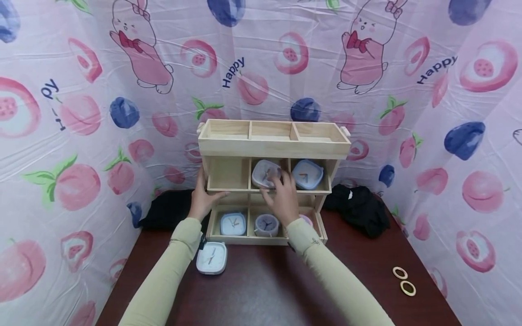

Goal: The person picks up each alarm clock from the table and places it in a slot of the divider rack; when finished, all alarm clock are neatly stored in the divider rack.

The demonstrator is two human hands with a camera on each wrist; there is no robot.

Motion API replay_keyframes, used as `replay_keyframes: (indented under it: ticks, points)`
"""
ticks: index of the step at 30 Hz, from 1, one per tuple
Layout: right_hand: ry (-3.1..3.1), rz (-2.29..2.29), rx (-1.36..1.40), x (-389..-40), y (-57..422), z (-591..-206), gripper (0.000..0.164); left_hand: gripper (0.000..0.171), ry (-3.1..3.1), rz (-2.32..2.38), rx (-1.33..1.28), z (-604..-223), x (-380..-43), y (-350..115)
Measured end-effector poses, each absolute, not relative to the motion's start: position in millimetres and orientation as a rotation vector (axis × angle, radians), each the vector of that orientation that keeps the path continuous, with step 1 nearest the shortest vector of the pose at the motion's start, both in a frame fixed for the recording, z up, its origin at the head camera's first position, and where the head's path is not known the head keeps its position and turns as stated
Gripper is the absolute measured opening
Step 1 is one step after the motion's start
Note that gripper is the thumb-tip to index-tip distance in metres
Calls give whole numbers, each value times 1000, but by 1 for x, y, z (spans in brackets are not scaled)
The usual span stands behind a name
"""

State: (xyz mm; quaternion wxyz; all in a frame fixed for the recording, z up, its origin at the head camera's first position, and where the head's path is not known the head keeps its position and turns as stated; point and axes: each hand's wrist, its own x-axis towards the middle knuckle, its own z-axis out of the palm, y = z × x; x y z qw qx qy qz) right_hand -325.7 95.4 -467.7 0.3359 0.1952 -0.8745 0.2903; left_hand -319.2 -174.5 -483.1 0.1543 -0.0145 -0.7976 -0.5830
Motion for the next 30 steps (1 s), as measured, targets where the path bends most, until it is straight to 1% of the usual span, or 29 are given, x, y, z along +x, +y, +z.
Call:
replay_keyframes:
  ticks: [8, 12, 14, 17, 21, 23, 26, 30]
  points:
    - [-2142, 869, 592, -280, 72, -510, 29, 129, -2287, -1658, -48, -482, -316, -177]
    - [-2192, 877, 692, -259, 53, -534, 32, 129, -2281, -1649, -57, -483, -318, -177]
    - [-2258, 867, 758, -249, 43, -546, 40, 129, -2282, -1642, -62, -484, -319, -178]
    - [-2414, 780, 859, -235, 27, -563, 58, 129, -2282, -1637, -69, -484, -319, -178]
    - [-2585, 577, 980, -225, 8, -582, 83, 130, -2292, -1636, -55, -484, -319, -177]
    - [-2619, 504, 1030, -223, 0, -590, 92, 131, -2299, -1635, -49, -483, -319, -177]
    - [-2640, 435, 1072, -222, -8, -596, 101, 131, -2304, -1637, -41, -484, -319, -177]
    - [-2661, 357, 1074, -222, -15, -604, 101, 132, -2298, -1643, -39, -485, -320, -176]
